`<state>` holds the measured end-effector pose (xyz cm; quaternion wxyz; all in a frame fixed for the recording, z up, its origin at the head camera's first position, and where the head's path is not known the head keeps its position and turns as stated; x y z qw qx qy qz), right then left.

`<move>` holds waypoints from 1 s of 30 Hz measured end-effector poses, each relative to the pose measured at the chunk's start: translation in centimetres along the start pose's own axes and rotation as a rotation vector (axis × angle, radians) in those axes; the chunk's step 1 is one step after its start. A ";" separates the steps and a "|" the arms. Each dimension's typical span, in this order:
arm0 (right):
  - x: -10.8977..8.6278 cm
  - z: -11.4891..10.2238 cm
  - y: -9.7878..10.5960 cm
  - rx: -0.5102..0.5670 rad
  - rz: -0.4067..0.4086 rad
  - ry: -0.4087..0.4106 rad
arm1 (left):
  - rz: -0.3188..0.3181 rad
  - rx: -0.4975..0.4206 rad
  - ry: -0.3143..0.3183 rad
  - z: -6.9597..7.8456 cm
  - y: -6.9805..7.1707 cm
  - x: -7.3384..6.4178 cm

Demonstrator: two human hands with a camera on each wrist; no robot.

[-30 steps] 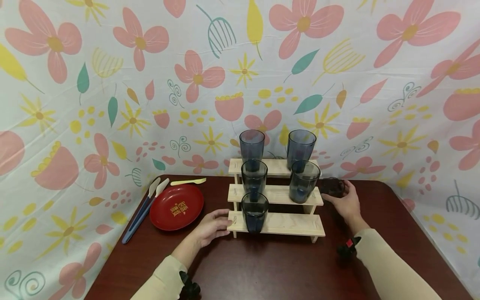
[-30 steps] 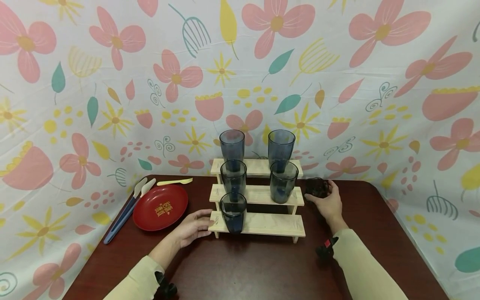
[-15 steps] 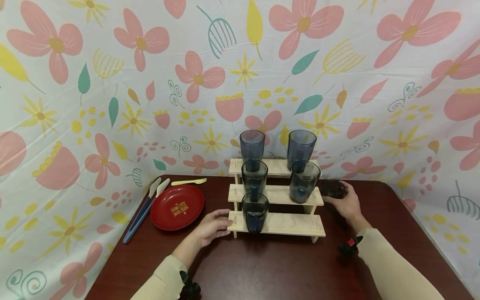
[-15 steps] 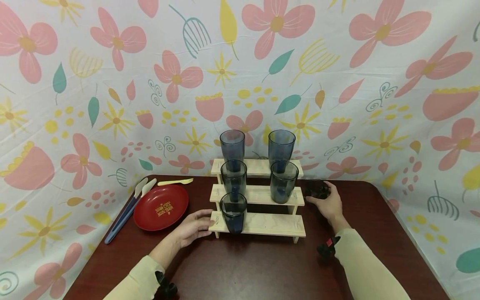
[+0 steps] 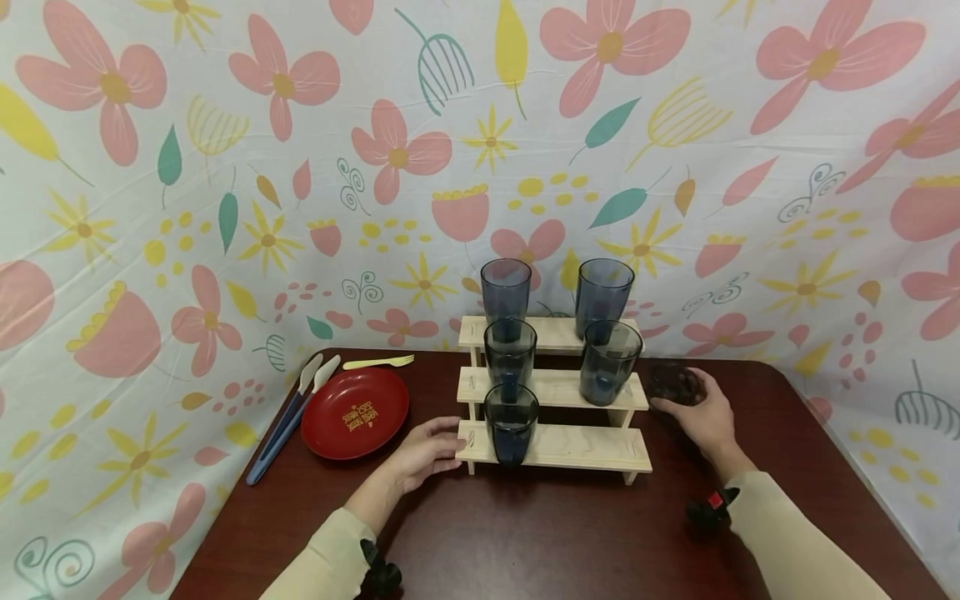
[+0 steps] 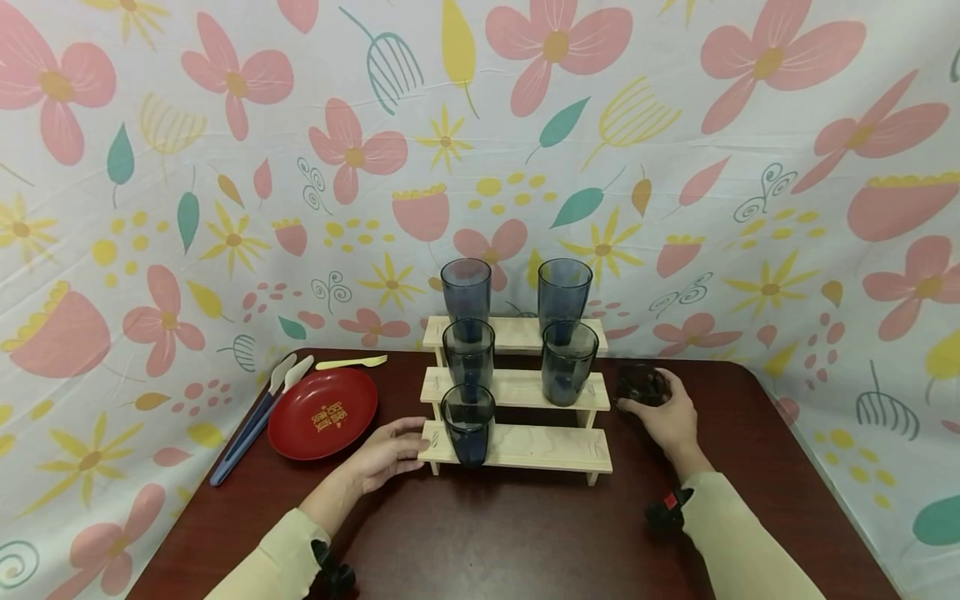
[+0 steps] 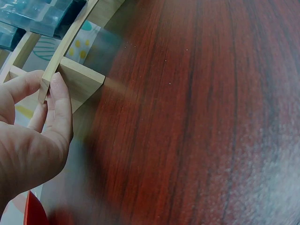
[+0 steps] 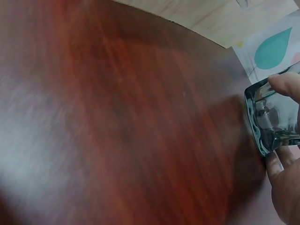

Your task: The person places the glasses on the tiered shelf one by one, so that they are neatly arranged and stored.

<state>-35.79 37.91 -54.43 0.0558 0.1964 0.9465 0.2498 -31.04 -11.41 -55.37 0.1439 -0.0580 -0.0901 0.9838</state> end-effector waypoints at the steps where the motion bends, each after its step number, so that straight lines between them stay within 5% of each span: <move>1: -0.2 0.1 0.2 -0.004 -0.004 0.005 | 0.001 0.000 0.000 0.0 0.0 0.0; 10: -2.5 0.2 2.3 -0.067 0.013 0.051 | 0.000 0.000 0.005 0.1 -0.2 -0.1; 20: -6.4 -2.3 4.9 -0.105 -0.014 0.171 | 0.003 0.005 0.001 0.3 -0.2 -0.3; 30: -10.7 -4.8 4.6 -0.075 -0.098 0.305 | 0.007 0.002 0.002 0.1 -0.2 -0.2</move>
Point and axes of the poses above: each hand's wrist, its own x-axis towards the middle knuckle, its own y-axis out of the back of the hand, z = x × y, the point moved 5 cm from there along x, towards the middle knuckle, and after that the axes turned 10 degrees about -y, right-handed, at the moved point
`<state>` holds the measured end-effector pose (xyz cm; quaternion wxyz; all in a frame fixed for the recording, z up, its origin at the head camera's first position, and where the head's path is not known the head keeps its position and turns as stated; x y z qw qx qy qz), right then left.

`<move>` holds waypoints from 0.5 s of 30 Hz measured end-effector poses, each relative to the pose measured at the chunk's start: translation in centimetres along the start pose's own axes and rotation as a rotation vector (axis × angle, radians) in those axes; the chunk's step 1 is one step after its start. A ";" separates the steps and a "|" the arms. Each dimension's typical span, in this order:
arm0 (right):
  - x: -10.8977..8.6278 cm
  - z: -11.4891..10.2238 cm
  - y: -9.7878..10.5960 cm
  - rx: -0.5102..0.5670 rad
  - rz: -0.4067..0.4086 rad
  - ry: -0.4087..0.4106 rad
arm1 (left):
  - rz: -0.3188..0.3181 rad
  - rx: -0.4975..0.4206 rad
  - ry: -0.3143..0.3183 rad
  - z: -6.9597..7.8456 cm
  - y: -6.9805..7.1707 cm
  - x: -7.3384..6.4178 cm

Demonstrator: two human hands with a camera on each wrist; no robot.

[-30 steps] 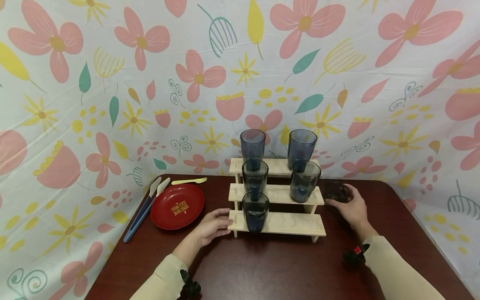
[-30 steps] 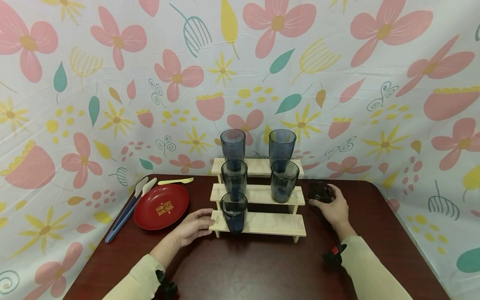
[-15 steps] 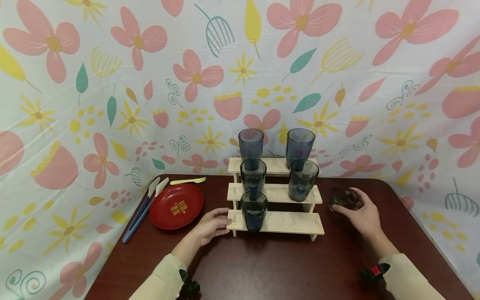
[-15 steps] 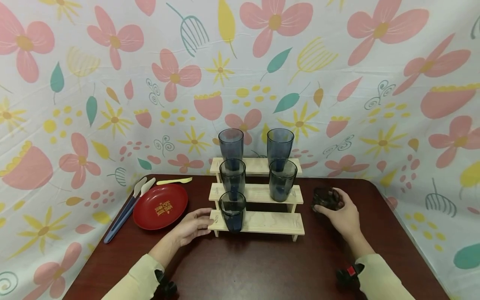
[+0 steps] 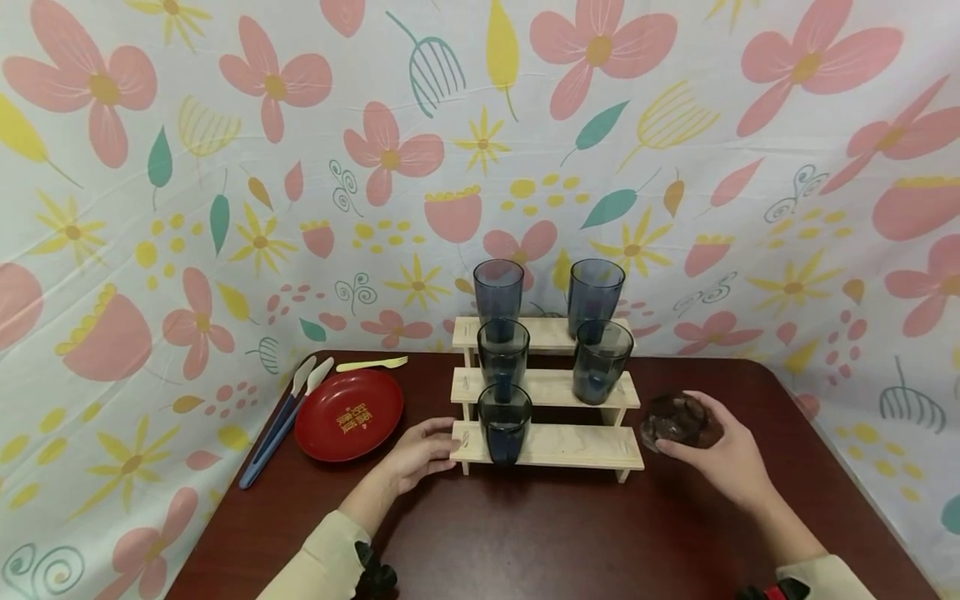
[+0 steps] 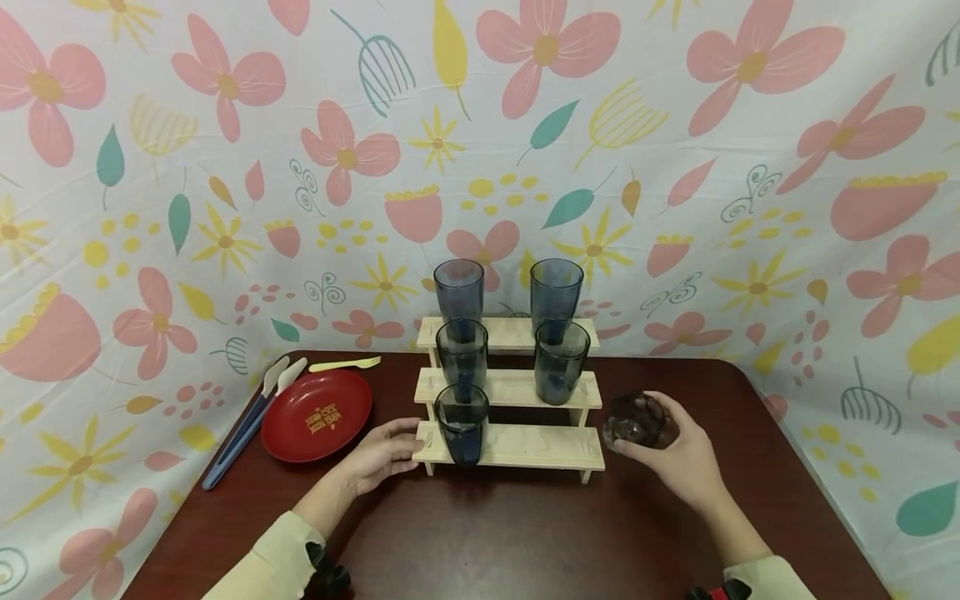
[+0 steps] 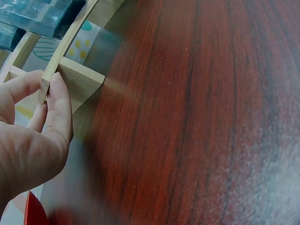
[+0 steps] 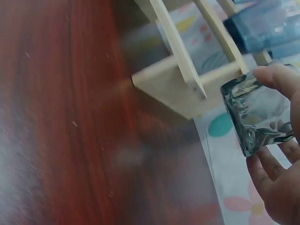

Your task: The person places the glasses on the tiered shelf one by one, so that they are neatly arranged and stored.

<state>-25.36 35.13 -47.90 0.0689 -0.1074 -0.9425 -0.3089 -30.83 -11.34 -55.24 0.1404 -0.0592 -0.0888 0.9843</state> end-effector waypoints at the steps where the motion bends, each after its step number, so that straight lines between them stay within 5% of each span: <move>1: -0.3 -0.4 -0.2 -0.003 -0.006 0.015 | 0.001 0.000 -0.002 0.0 0.0 0.0; 15: -1.9 -3.6 -4.6 -0.019 -0.080 0.062 | -0.003 0.001 -0.011 0.0 -0.1 -0.1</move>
Point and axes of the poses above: each hand's wrist, its own x-axis towards the middle knuckle, its own y-axis out of the back of the hand, z = x × y, the point moved 5 cm from there along x, towards the middle knuckle, and after that the axes turned 10 degrees about -y, right-handed, at the moved point
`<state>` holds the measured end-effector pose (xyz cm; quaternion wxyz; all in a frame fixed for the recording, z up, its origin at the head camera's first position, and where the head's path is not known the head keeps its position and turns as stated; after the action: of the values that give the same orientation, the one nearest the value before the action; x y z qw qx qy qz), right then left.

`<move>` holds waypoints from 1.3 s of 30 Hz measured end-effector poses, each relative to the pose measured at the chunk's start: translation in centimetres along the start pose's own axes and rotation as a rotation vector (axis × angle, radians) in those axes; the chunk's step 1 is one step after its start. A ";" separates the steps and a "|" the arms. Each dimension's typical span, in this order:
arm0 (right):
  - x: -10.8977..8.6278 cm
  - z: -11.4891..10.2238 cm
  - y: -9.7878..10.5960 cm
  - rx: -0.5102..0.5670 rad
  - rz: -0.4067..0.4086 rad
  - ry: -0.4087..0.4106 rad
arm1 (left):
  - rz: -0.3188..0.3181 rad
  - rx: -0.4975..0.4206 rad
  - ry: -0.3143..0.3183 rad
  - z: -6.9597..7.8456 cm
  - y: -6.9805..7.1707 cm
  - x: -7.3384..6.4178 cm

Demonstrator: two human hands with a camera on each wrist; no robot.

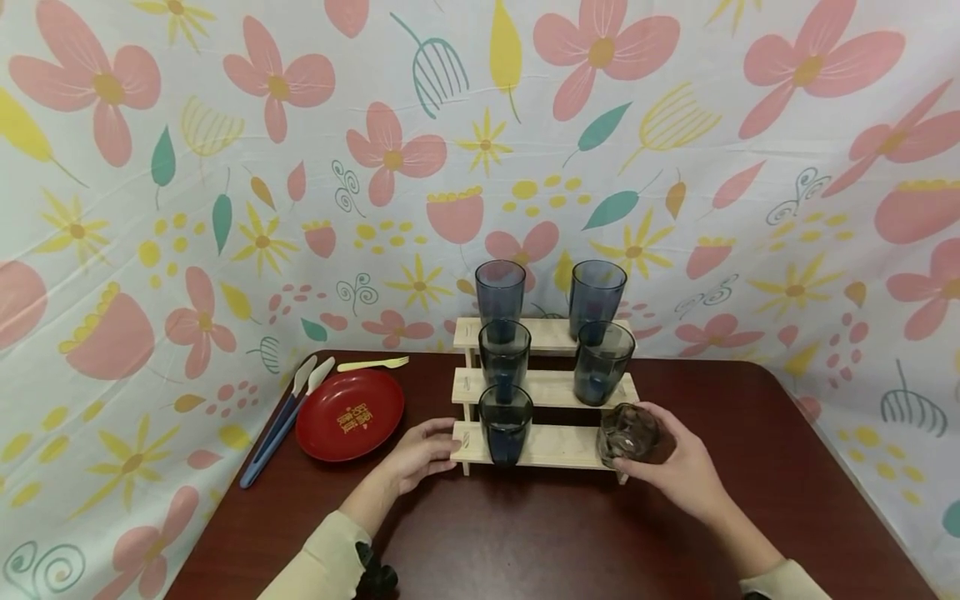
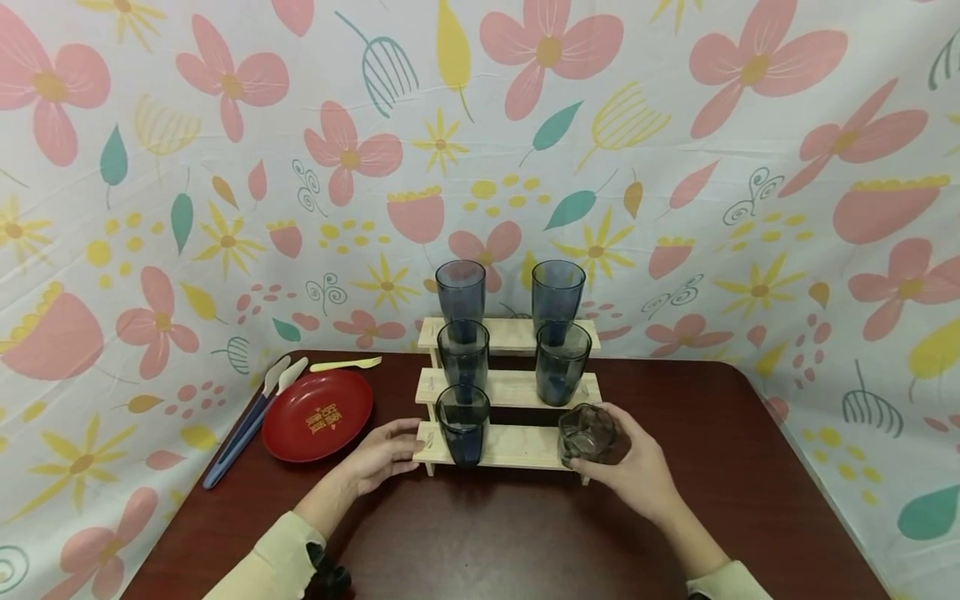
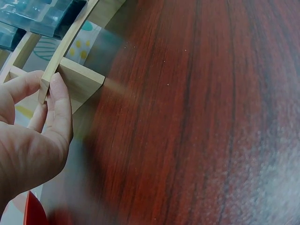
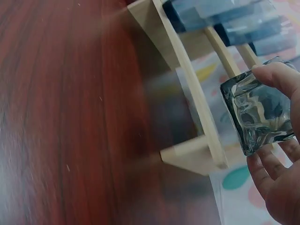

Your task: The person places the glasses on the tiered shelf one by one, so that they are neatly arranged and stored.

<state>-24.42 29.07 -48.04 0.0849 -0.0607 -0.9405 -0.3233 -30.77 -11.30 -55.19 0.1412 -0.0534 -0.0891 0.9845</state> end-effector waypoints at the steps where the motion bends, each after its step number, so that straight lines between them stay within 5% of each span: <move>1: 0.0 -0.2 -0.4 0.007 -0.007 0.005 | 0.000 0.000 -0.001 0.0 0.0 0.0; 9: 0.4 -1.1 -2.7 0.106 -0.040 0.061 | 0.002 -0.001 -0.006 -0.1 -0.1 0.1; 20: 0.8 -0.8 -3.9 0.120 -0.029 0.021 | 0.001 -0.004 -0.001 0.0 -0.1 0.1; 39: 0.5 -1.1 -3.6 0.119 -0.072 -0.025 | -0.011 0.007 -0.003 0.1 0.1 0.2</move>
<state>-25.37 25.61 -49.27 0.0649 -0.0259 -0.9606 -0.2689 -31.01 -11.40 -55.11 0.1469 -0.0510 -0.0860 0.9841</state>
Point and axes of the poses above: each hand's wrist, its own x-axis towards the middle knuckle, its own y-axis out of the back of the hand, z = x × y, the point moved 5 cm from there along x, towards the middle knuckle, and after that the axes turned 10 degrees about -y, right-handed, at the moved point
